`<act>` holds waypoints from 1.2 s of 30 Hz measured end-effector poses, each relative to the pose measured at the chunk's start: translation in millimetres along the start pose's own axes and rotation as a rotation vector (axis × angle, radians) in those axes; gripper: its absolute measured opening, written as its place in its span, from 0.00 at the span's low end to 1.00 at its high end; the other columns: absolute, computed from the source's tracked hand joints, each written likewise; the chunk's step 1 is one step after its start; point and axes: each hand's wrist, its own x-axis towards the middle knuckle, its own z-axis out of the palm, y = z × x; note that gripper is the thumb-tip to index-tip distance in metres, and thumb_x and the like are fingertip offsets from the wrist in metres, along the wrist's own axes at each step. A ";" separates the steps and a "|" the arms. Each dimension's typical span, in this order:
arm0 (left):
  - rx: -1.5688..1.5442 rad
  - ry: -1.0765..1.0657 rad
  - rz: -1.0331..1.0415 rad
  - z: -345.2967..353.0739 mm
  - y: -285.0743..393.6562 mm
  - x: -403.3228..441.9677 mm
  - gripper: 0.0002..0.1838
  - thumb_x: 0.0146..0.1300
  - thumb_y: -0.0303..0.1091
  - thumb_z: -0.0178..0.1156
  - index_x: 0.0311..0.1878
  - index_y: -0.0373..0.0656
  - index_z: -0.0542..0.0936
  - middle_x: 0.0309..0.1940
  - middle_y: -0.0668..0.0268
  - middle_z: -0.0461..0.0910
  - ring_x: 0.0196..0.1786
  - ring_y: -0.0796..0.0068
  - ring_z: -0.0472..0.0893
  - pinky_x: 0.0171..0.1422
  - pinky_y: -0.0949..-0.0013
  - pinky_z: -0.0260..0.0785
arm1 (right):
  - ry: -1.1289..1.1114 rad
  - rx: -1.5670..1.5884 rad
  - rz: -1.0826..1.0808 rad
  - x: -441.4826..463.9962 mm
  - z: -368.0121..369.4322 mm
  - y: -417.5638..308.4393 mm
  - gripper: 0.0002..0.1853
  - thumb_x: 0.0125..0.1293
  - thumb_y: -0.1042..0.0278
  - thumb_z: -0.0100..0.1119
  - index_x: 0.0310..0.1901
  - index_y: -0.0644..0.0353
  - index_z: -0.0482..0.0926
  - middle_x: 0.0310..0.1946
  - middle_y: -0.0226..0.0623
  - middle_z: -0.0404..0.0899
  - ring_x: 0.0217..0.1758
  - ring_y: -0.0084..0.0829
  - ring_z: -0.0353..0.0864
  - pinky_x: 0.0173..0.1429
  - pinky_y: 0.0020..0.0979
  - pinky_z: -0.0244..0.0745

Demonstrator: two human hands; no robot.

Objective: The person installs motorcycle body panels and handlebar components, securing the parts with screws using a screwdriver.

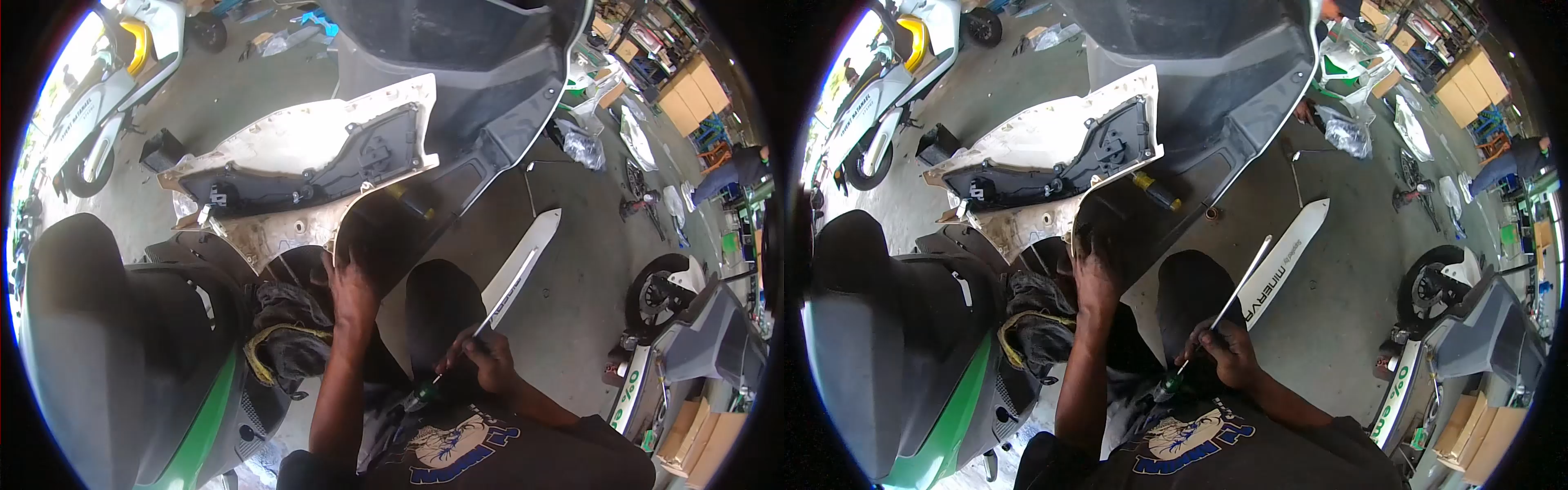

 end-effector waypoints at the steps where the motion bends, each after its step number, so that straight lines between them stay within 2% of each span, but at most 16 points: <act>1: 0.009 0.083 0.041 1.1 -1.4 -1.2 0.18 0.63 0.29 0.54 0.55 0.33 0.74 0.58 0.38 0.69 0.62 0.36 0.66 0.67 0.43 0.58 | 0.002 0.001 -0.014 0.3 2.1 0.2 0.08 0.75 0.73 0.41 0.44 0.66 0.70 0.33 0.45 0.78 0.41 0.39 0.83 0.51 0.42 0.81; 8: -0.061 0.132 0.067 -25.3 18.6 -8.5 0.09 0.60 0.28 0.58 0.42 0.35 0.80 0.44 0.49 0.79 0.50 0.42 0.76 0.57 0.48 0.68 | 0.147 0.202 -0.135 -0.3 13.4 4.8 0.12 0.77 0.64 0.43 0.44 0.65 0.71 0.28 0.36 0.71 0.34 0.28 0.76 0.45 0.35 0.76; 10: -0.310 0.018 0.082 -46.1 32.7 -17.4 0.07 0.60 0.26 0.60 0.40 0.35 0.81 0.35 0.56 0.83 0.42 0.56 0.82 0.48 0.58 0.73 | 0.094 0.352 -0.310 -1.3 13.9 2.4 0.15 0.77 0.58 0.44 0.45 0.63 0.72 0.24 0.30 0.65 0.29 0.22 0.66 0.38 0.30 0.68; 11: -0.312 0.027 0.103 -51.6 39.6 -22.4 0.07 0.60 0.26 0.60 0.40 0.35 0.81 0.35 0.56 0.83 0.42 0.56 0.82 0.48 0.58 0.73 | 0.093 0.351 -0.333 -1.1 12.1 -2.1 0.15 0.77 0.58 0.44 0.45 0.63 0.72 0.24 0.30 0.65 0.29 0.22 0.66 0.38 0.30 0.68; 13: -0.736 -0.040 -0.076 -63.7 55.6 -35.1 0.06 0.58 0.26 0.64 0.39 0.38 0.82 0.33 0.54 0.82 0.45 0.61 0.83 0.50 0.65 0.71 | -0.033 0.177 -0.381 -4.9 9.1 -14.2 0.17 0.77 0.54 0.44 0.46 0.62 0.72 0.24 0.26 0.62 0.27 0.18 0.61 0.34 0.25 0.61; 14: -0.781 -0.047 -0.043 -77.1 64.7 -38.5 0.07 0.60 0.25 0.65 0.41 0.37 0.80 0.33 0.58 0.82 0.43 0.71 0.83 0.48 0.72 0.71 | -0.024 0.185 -0.413 -6.2 9.0 -21.1 0.17 0.77 0.54 0.44 0.46 0.62 0.72 0.24 0.26 0.62 0.27 0.18 0.61 0.34 0.25 0.61; 15: -0.772 -0.057 -0.005 -81.4 68.4 -39.8 0.07 0.60 0.25 0.65 0.41 0.37 0.80 0.33 0.58 0.82 0.43 0.71 0.83 0.48 0.72 0.71 | -0.071 0.098 -0.387 -8.4 10.1 -28.4 0.17 0.77 0.55 0.44 0.45 0.62 0.72 0.23 0.25 0.62 0.27 0.17 0.60 0.33 0.24 0.59; 17: -1.072 0.093 0.036 -89.6 72.9 -40.4 0.08 0.66 0.30 0.61 0.41 0.35 0.77 0.33 0.65 0.82 0.40 0.78 0.81 0.42 0.74 0.72 | -0.102 0.021 -0.408 -15.2 17.0 -39.2 0.16 0.77 0.56 0.43 0.45 0.61 0.72 0.23 0.24 0.62 0.26 0.17 0.60 0.32 0.22 0.58; 19: -1.253 0.031 -0.033 -123.3 82.3 -41.2 0.09 0.67 0.31 0.60 0.45 0.36 0.76 0.38 0.62 0.82 0.40 0.76 0.79 0.45 0.73 0.71 | -0.083 -0.205 -0.351 -17.7 25.2 -46.4 0.12 0.77 0.62 0.43 0.45 0.61 0.73 0.23 0.21 0.62 0.25 0.15 0.59 0.32 0.20 0.58; 20: -1.293 0.062 -0.014 -138.2 85.6 -41.2 0.08 0.67 0.31 0.61 0.44 0.37 0.75 0.37 0.62 0.82 0.40 0.77 0.79 0.45 0.74 0.71 | -0.125 -0.305 -0.450 -13.3 25.0 -44.3 0.09 0.76 0.68 0.44 0.47 0.61 0.73 0.22 0.27 0.66 0.24 0.19 0.66 0.32 0.24 0.62; 23: -1.437 0.169 0.159 -170.5 91.7 -41.3 0.14 0.64 0.36 0.64 0.42 0.37 0.74 0.32 0.58 0.83 0.35 0.75 0.81 0.42 0.74 0.72 | -0.191 -0.603 -0.566 -11.1 35.9 -47.0 0.09 0.74 0.70 0.47 0.49 0.63 0.73 0.24 0.39 0.70 0.25 0.29 0.74 0.31 0.29 0.65; 24: -1.493 0.190 0.153 -179.8 96.1 -45.3 0.17 0.62 0.40 0.67 0.40 0.38 0.73 0.31 0.58 0.82 0.34 0.74 0.81 0.41 0.75 0.72 | -0.214 -0.679 -0.591 -10.6 40.7 -48.2 0.10 0.73 0.71 0.51 0.51 0.64 0.77 0.32 0.43 0.80 0.32 0.33 0.82 0.35 0.31 0.73; 27: -1.461 0.334 0.230 -183.9 99.9 -48.6 0.21 0.56 0.42 0.72 0.36 0.40 0.71 0.28 0.57 0.81 0.32 0.71 0.81 0.40 0.69 0.75 | -0.274 -0.693 -0.544 -8.0 54.4 -46.3 0.10 0.72 0.71 0.52 0.51 0.64 0.77 0.35 0.45 0.81 0.36 0.38 0.84 0.38 0.34 0.75; 30: -1.438 0.227 0.199 -190.7 102.9 -54.4 0.22 0.53 0.42 0.74 0.36 0.39 0.72 0.27 0.58 0.81 0.32 0.69 0.82 0.43 0.65 0.76 | -0.302 -0.673 -0.508 -4.1 47.4 -23.2 0.10 0.72 0.71 0.53 0.51 0.63 0.77 0.36 0.45 0.82 0.37 0.39 0.85 0.40 0.35 0.75; 33: -1.382 0.206 0.204 -189.0 100.5 -59.8 0.15 0.58 0.37 0.70 0.37 0.41 0.73 0.28 0.64 0.78 0.29 0.72 0.77 0.36 0.66 0.74 | -0.278 -0.640 -0.590 -7.6 43.1 -14.0 0.10 0.71 0.71 0.53 0.51 0.63 0.76 0.37 0.43 0.83 0.36 0.39 0.85 0.38 0.35 0.74; 36: -1.291 0.278 0.247 -178.2 68.2 -61.6 0.15 0.57 0.36 0.71 0.35 0.40 0.73 0.27 0.63 0.78 0.29 0.72 0.78 0.36 0.66 0.75 | -0.303 -0.667 -0.465 -7.5 39.6 -7.5 0.10 0.71 0.72 0.53 0.51 0.62 0.76 0.36 0.41 0.83 0.35 0.39 0.85 0.37 0.34 0.74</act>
